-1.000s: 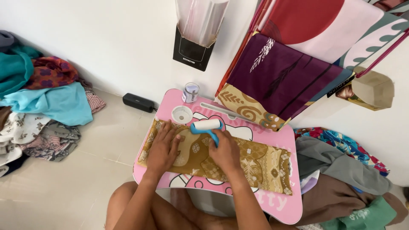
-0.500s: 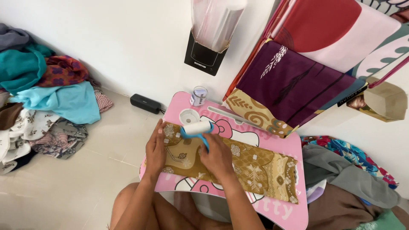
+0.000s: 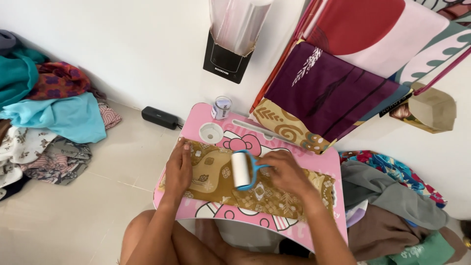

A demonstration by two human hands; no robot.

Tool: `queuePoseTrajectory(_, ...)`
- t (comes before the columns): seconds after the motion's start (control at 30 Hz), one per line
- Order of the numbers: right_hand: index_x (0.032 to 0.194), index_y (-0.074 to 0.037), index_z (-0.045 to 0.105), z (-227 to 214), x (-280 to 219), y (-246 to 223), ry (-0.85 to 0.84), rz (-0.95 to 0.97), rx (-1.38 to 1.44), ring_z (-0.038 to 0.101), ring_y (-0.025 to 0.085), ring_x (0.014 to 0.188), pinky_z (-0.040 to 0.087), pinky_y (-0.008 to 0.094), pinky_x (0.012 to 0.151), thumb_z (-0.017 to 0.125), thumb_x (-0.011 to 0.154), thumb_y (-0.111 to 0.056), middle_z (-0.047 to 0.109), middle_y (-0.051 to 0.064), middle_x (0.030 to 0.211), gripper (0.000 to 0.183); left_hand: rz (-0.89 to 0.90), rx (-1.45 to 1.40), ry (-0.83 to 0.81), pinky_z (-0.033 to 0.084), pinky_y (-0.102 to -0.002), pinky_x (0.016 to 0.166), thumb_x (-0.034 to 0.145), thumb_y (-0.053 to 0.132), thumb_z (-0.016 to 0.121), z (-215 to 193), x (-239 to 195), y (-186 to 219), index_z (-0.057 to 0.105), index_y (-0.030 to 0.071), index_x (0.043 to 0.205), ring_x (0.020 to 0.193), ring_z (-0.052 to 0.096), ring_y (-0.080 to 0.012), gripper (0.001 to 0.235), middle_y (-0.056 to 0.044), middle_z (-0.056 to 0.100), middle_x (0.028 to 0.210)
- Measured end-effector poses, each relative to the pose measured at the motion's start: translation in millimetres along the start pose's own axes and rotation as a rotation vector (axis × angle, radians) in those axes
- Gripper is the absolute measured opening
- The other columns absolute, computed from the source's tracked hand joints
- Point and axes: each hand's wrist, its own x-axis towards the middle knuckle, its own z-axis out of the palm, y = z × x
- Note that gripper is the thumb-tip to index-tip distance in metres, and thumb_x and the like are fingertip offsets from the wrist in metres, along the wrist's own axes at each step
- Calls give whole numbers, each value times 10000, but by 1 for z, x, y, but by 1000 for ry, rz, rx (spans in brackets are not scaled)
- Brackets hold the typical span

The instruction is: The person cleans a piece of patterned fabric using a lint roller. They roll the tool back and forth across the fabric surface to remove lint and debris, then fold the fabric.

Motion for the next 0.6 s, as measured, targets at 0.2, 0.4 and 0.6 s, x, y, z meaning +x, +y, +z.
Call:
queuePoseTrajectory(0.2,941,-144,822,-46,-56,81,113,90,-29,722,393,916,540,478,870,700,731,98,785,95,916,342,92,84,1,290,-490,1250,1123,404,364,7,9,-19,653,11,1354,1462,431,-387,540,-213,523,1535)
queuePoseTrajectory(0.4,942,-173,836,-56,-75,66,160,148,-95,730,372,899,546,491,863,712,763,80,805,53,920,334,187,141,30,314,-501,1227,1130,359,372,8,3,-18,664,-24,1327,1429,454,-430,521,-260,550,1489)
queuePoseTrajectory(0.6,906,-185,826,-30,-78,30,-47,112,67,712,315,952,363,553,1092,705,748,43,802,23,965,303,273,190,8,311,-507,1228,1124,349,395,10,1,-21,656,-27,1341,1437,444,-445,507,-267,562,1475)
